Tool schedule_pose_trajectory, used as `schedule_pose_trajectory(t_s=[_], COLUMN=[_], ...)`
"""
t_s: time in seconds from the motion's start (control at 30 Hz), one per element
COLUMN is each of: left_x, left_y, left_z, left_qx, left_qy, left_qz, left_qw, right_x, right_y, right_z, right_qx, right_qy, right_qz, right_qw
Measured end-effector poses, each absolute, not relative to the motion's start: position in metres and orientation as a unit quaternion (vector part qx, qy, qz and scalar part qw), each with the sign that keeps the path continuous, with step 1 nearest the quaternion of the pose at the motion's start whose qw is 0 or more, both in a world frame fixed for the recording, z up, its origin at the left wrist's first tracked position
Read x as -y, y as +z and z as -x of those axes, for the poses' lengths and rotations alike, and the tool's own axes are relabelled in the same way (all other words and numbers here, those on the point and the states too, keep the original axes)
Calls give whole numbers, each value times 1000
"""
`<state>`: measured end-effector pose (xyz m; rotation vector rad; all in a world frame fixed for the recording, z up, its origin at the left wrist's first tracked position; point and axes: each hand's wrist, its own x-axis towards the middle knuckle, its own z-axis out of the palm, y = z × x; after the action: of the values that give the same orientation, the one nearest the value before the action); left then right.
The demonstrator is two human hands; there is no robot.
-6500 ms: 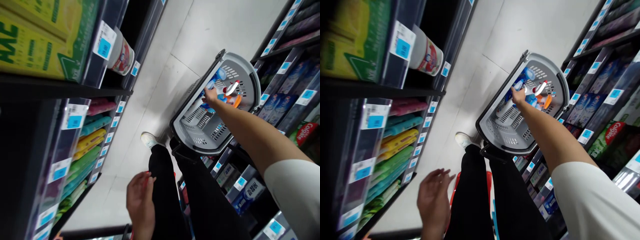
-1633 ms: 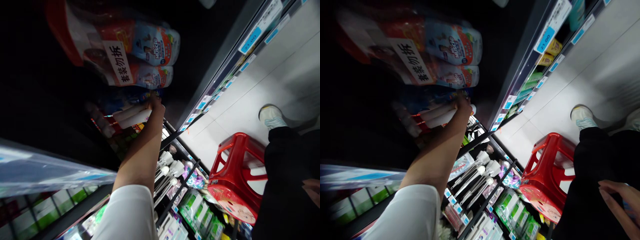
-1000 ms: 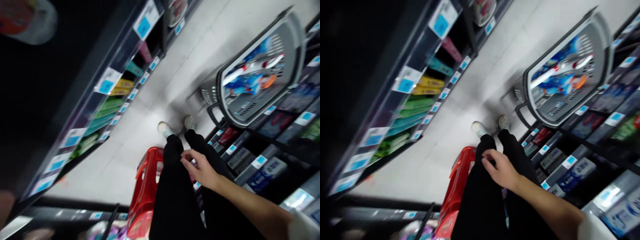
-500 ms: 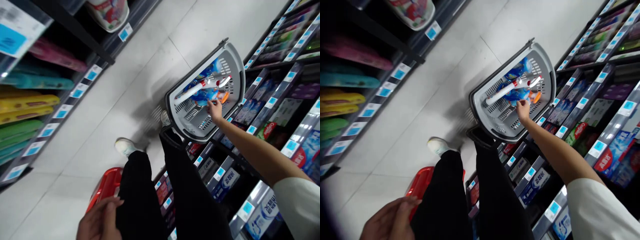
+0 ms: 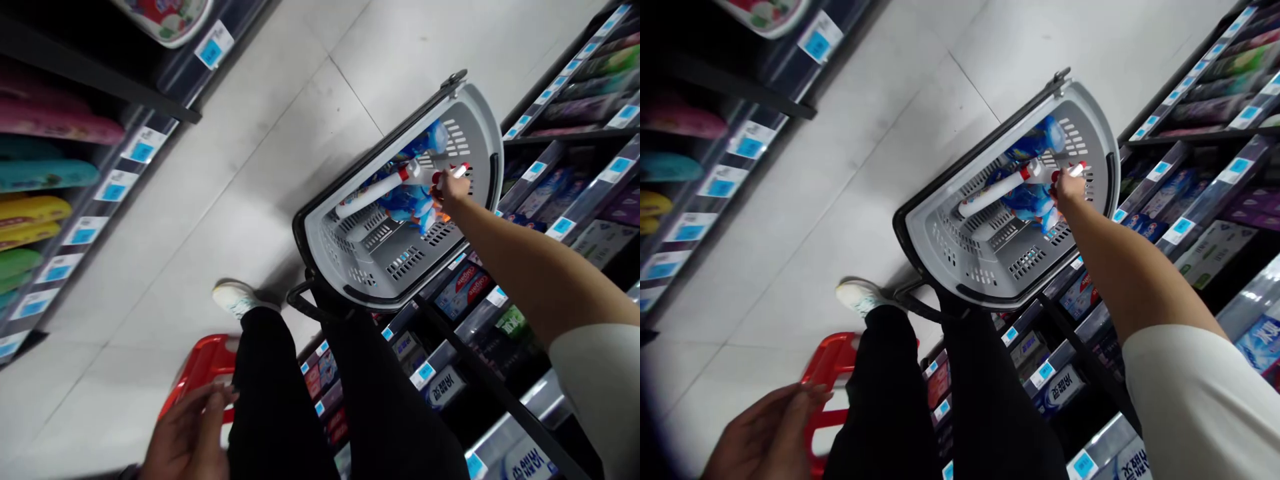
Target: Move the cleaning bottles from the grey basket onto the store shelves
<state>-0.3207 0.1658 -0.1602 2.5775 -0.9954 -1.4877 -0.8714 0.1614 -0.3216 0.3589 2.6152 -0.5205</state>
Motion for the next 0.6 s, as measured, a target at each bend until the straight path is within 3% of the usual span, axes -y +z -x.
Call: schedule_pose_trajectory(t_s=[0.23,0.6], left_x=[-173,-187], left_y=[-148,-133], left_z=[328,288], left_qx=[290,262], left_qy=[-485,-605], left_qz=[-825,-744], left_qw=[5,105], right_x=[-177,-206], right_y=[-275,-81], right_z=[842,708], right_qx=[-946,-889], right_qy=[-256,-455], right_qz=[-92,-33], right_qw=[177,47])
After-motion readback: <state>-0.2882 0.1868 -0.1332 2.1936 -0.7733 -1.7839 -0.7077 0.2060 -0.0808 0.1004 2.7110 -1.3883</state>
